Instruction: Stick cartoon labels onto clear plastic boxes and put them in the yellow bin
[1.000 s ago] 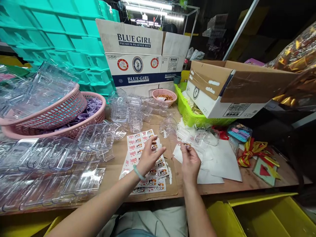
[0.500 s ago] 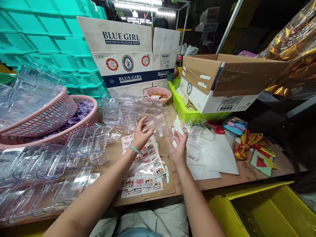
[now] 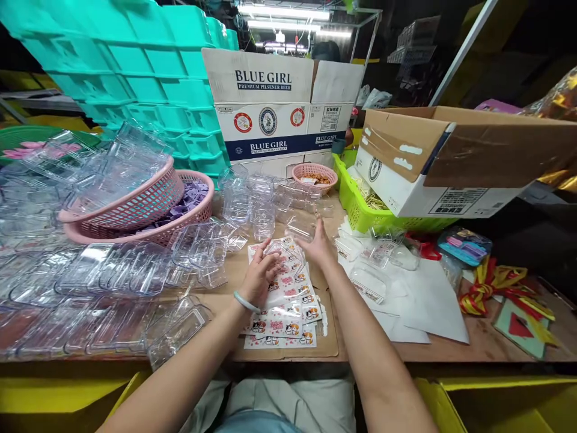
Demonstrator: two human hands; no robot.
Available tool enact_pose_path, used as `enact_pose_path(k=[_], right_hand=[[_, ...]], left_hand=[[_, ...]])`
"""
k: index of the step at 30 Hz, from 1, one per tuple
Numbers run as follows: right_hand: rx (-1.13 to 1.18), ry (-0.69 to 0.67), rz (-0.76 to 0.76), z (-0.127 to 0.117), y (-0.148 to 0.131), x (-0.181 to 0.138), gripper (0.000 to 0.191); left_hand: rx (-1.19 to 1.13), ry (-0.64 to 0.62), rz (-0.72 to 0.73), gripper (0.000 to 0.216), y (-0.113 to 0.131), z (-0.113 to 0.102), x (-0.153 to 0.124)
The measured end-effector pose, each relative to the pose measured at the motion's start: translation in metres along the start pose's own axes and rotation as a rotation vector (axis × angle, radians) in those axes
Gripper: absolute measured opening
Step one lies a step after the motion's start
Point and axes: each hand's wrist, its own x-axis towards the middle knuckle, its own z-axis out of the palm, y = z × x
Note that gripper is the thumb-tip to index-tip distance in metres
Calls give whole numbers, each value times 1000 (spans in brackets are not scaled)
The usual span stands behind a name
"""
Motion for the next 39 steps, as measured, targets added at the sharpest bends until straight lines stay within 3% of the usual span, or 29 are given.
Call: enact_pose_path(k=[3,6,10,15,18,20,25,31,39], right_hand=[[16,131,-121,-11,-19,-19,87],[244,347,-181,-20,-46,-59,48],[484,270,-30,-14,-63,-113,26],[592,304,153,-4,-59,-139,23],[584,165,182,-3,-58,-151,21],[530,96,186,0,-59,-158,21],[480,97,183,7,-61,-163,25],[506,21,185,8,-62,-160,25],[443,17,166,8,-57,-161,23]], left_hand=[[-43,-27,-49,61,3,1,-7],[-57,-21,-77,52,0,-1,-25],[-37,-52,-92,47,-3,-9,-54],[81,-100,-145,51,-1,-33,-70],[9,-87,-195,50,3,-42,-68],[-60,-77,-245,49,6,-43,-66],[-112,-81,-310,49,10,-42,-65],[-129,-106,-328,51,8,-45,-67],[-123,-107,-334,50,9,-45,-63]])
